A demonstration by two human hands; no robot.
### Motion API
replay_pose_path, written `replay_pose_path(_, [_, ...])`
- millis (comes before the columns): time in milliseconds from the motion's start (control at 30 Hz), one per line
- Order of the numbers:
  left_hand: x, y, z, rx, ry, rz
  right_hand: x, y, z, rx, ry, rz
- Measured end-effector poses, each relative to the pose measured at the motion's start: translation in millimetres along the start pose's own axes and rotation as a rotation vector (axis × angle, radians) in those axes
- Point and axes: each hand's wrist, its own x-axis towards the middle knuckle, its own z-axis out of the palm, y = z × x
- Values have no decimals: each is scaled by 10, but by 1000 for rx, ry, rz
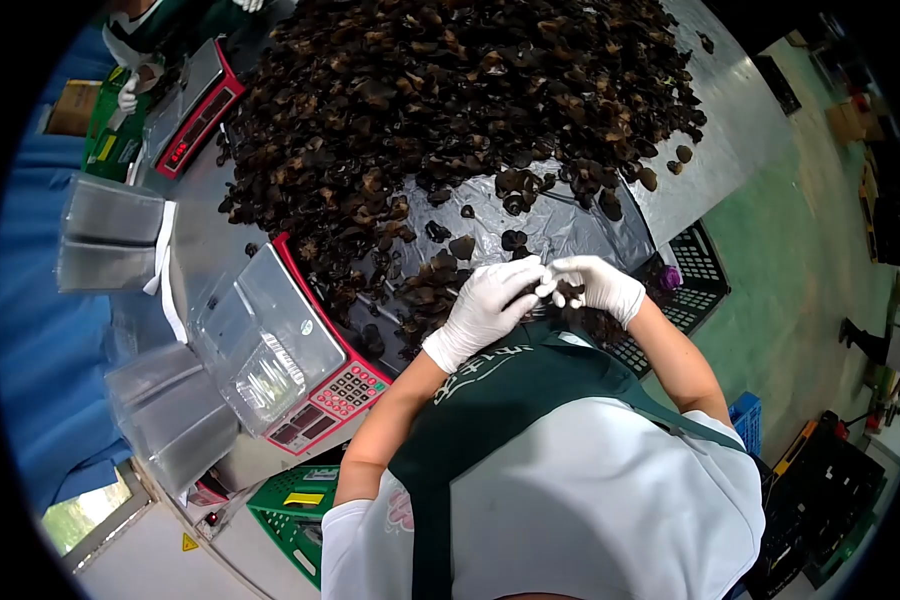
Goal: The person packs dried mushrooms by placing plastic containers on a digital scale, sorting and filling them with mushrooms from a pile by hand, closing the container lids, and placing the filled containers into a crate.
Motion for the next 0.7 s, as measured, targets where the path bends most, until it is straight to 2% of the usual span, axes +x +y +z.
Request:
replay_pose_path(33, [-27,-36,17,23,56,-30,-38,30,76,-65,2,24])
replay_pose_path(67, [-64,-89,53,32,83,-69,-101,108,211,-384,-7,-95])
replay_pose_path(100, [-102,-150,85,44,112,-108,-103,206,291,-452,58,18])
replay_pose_path(167, [-170,-236,116,39,129,-119,-46,449,276,-395,144,-129])
replay_pose_path(233, [-221,-293,127,32,147,-150,-95,437,246,-383,160,-107])
replay_pose_path(300, [-238,-347,132,29,146,-154,-208,351,217,-684,181,-139])
replay_pose_path(333, [-229,-354,133,44,136,-158,-253,278,180,-693,141,-65])
replay_pose_path(433, [-191,-371,131,64,130,-158,-410,91,-67,-836,-51,-144])
replay_pose_path(467, [-186,-373,130,68,129,-157,-549,-37,-111,-892,-31,-153])
replay_pose_path(533, [-201,-384,121,71,123,-156,-758,-116,-536,-953,29,13])
replay_pose_path(600, [-222,-428,109,113,90,-148,-1001,-287,-616,-1423,286,270])
replay_pose_path(633, [-220,-443,104,112,91,-146,-1034,-337,-630,-1573,516,416])
replay_pose_path(700, [-220,-461,109,193,58,-160,-945,-401,-575,-1546,916,42])
